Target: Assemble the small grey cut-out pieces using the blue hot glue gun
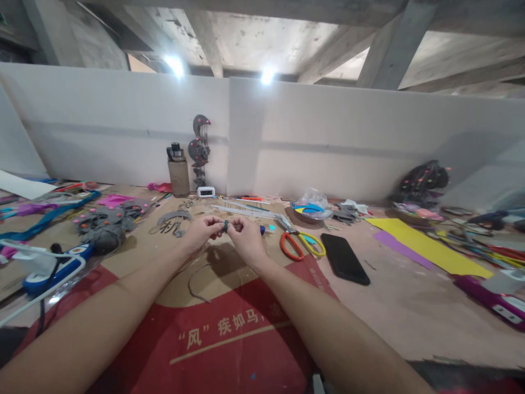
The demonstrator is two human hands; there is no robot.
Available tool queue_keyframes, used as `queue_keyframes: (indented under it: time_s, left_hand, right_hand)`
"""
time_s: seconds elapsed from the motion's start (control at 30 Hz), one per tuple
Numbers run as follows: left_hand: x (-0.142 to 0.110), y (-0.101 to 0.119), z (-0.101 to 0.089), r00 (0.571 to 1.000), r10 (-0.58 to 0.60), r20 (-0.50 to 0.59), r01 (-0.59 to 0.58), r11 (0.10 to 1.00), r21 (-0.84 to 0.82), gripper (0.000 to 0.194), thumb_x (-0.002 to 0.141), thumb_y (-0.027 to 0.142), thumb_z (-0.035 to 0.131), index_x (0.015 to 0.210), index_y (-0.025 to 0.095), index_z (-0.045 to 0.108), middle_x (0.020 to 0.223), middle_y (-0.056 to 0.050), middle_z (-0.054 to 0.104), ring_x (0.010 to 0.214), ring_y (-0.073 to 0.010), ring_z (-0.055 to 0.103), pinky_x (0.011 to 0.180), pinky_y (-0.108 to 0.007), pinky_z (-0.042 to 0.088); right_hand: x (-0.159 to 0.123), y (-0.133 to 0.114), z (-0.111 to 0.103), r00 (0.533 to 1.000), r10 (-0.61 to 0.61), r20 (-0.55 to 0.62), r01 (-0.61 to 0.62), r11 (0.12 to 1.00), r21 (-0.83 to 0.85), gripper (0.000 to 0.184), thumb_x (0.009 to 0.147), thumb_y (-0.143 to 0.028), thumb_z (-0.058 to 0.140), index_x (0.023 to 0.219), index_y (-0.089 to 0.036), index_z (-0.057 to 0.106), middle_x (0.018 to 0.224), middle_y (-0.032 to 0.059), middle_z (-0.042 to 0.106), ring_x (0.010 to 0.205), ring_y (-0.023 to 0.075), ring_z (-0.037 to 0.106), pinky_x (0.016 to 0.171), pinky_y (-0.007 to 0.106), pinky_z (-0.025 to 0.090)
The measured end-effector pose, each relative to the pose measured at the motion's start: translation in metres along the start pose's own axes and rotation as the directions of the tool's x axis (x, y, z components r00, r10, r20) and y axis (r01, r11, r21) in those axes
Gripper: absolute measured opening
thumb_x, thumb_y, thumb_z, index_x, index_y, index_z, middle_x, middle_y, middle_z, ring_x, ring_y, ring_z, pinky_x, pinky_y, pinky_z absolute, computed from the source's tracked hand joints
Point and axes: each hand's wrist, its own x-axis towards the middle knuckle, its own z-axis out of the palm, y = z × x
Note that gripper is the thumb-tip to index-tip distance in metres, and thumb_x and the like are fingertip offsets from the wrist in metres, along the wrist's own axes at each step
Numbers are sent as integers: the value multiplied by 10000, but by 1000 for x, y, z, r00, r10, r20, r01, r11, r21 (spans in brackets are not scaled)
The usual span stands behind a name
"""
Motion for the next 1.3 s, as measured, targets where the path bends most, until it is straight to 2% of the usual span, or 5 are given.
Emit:
queue_keyframes:
  time_s: [0.33,0.67,0.9,1.13,1.3]
  left_hand:
    - [0,0,0,1000,17,-16,-16,997,80,174,666,314,620,708,145,607,530,30,515,460,-79,406,471,-219,277]
    - [3,1,-5,999,-46,-28,47,999,16,243,648,363,654,708,140,578,476,55,430,396,-50,320,424,-205,193]
    - [0,2,-2,999,-37,-12,37,999,26,243,672,362,651,705,132,578,465,53,427,391,-45,322,407,-194,198]
    - [-1,0,1,998,-40,55,41,999,-11,237,696,338,664,769,120,606,523,10,543,434,-64,442,423,-187,327]
    - [-3,8,2,986,-106,126,132,966,-220,202,680,241,680,819,109,616,618,-27,599,545,-104,554,544,-239,469]
  right_hand:
    - [-1,-2,1,1000,11,24,-12,999,49,152,721,-288,516,660,-171,592,595,-23,522,598,113,434,589,233,330]
    - [2,7,5,997,1,80,-13,989,148,225,745,-278,481,848,-166,647,725,3,597,672,134,482,663,253,379]
    - [1,-1,1,1000,17,26,-18,998,53,213,706,-265,502,818,-170,657,660,-13,539,642,130,448,642,249,366]
    - [3,1,-1,998,60,14,-59,998,-25,164,718,-276,509,728,-163,627,642,-17,539,608,114,437,599,232,343]
    - [5,2,-5,995,93,34,-93,995,27,157,715,-271,490,714,-158,599,621,-29,536,565,98,434,551,215,326]
